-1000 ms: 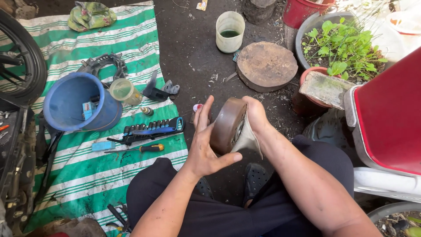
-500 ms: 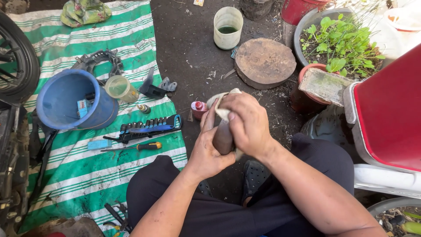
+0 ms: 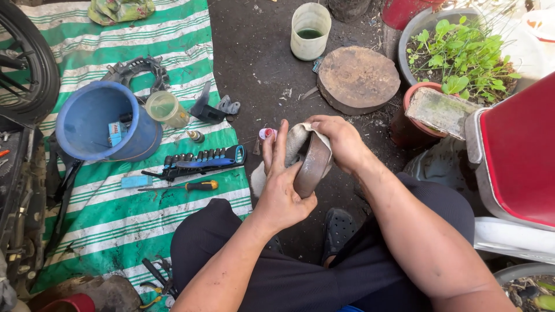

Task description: The person pours a red liquid from a bottle into a container near the motorcycle engine. They then pick up a circular metal part and wipe it thoroughly with a cloth, cleaning both the outer surface and the inner holes.

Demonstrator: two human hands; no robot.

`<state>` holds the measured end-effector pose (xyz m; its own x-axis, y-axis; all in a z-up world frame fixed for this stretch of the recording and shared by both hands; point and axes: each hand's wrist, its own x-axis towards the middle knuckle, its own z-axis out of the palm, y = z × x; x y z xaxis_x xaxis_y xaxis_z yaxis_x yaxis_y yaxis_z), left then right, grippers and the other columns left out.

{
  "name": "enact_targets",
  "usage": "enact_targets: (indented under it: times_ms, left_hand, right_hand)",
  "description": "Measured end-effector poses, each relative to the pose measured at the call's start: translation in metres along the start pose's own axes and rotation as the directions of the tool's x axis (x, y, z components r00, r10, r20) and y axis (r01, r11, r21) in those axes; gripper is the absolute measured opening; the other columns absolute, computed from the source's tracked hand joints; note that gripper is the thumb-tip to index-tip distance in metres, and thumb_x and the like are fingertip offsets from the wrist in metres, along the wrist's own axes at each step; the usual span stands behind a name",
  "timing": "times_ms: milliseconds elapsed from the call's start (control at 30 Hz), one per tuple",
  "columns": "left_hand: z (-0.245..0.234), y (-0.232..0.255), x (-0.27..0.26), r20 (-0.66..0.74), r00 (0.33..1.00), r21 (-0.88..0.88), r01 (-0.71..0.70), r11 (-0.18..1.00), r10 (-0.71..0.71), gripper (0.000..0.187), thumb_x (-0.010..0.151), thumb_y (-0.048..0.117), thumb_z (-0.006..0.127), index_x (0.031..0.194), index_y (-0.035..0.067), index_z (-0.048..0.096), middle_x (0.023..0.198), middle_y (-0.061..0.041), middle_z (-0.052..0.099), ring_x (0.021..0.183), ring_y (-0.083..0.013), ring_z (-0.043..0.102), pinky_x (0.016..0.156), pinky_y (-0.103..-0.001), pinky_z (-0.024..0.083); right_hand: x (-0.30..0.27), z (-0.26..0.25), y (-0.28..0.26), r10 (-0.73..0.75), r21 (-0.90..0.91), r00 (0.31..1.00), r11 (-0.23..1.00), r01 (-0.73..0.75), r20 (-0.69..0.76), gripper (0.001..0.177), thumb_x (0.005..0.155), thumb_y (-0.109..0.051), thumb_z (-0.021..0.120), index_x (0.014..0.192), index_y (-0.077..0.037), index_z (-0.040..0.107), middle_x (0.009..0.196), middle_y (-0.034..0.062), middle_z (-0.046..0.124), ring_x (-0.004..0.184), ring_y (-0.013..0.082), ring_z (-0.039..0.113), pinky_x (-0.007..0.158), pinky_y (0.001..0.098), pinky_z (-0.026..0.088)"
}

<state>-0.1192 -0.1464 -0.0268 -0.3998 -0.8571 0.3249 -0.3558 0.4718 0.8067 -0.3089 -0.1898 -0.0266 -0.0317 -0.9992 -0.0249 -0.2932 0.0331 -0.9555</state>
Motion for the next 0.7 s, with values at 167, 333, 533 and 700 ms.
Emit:
enact_targets:
  times_ms: [167,333,533,700]
  left_hand:
    - [-0.001,-0.011,-0.001,0.019,1.000,-0.036,-0.017,0.999,0.018,0.062,0.061,0.015,0.083,0.122,0.008,0.081,0.186,-0.027,0.013,0.167,-0.0594,0.006,0.138,-0.064,0.005]
    - [0.012,-0.023,0.005,0.001,1.000,-0.024,-0.026,0.999,0.026,0.074,0.069,0.028,0.090,0.138,0.004,0.076,0.174,-0.022,0.042,0.172,-0.0467,0.004,0.140,-0.056,-0.001]
    - [0.004,-0.007,0.001,-0.025,0.998,-0.058,-0.061,0.996,0.059,0.063,0.065,0.019,0.087,0.124,0.001,0.078,0.183,-0.028,0.020,0.170,-0.0545,0.008,0.139,-0.064,0.006]
    - [0.008,-0.004,0.002,-0.038,0.989,-0.115,-0.147,0.982,0.143,0.051,0.072,0.022,0.088,0.117,0.000,0.078,0.188,-0.025,0.008,0.170,-0.0537,0.006,0.139,-0.064,0.006]
  right_hand:
    - [-0.015,-0.004,-0.032,-0.215,-0.122,0.975,0.968,0.221,0.057,0.044,0.104,-0.028,0.049,0.122,-0.008,0.083,0.119,0.0183,0.082,0.123,0.0450,0.075,0.104,0.0600,0.051]
    - [-0.049,0.025,-0.055,-0.622,-0.553,0.760,0.573,0.605,0.187,0.033,0.106,-0.019,0.051,0.122,-0.006,0.077,0.124,0.0146,0.075,0.144,0.0463,0.060,0.113,0.0647,0.039]
    - [-0.012,-0.005,-0.026,-0.405,-0.205,0.910,0.886,0.415,0.091,0.047,0.113,-0.034,0.046,0.125,-0.003,0.079,0.123,0.0205,0.080,0.134,0.0515,0.068,0.107,0.0639,0.050]
    - [0.014,0.002,0.024,0.413,0.661,0.905,0.650,-0.375,0.107,0.039,0.100,-0.029,0.059,0.125,-0.008,0.079,0.097,0.0102,0.079,0.088,0.0274,0.078,0.094,0.0461,0.061]
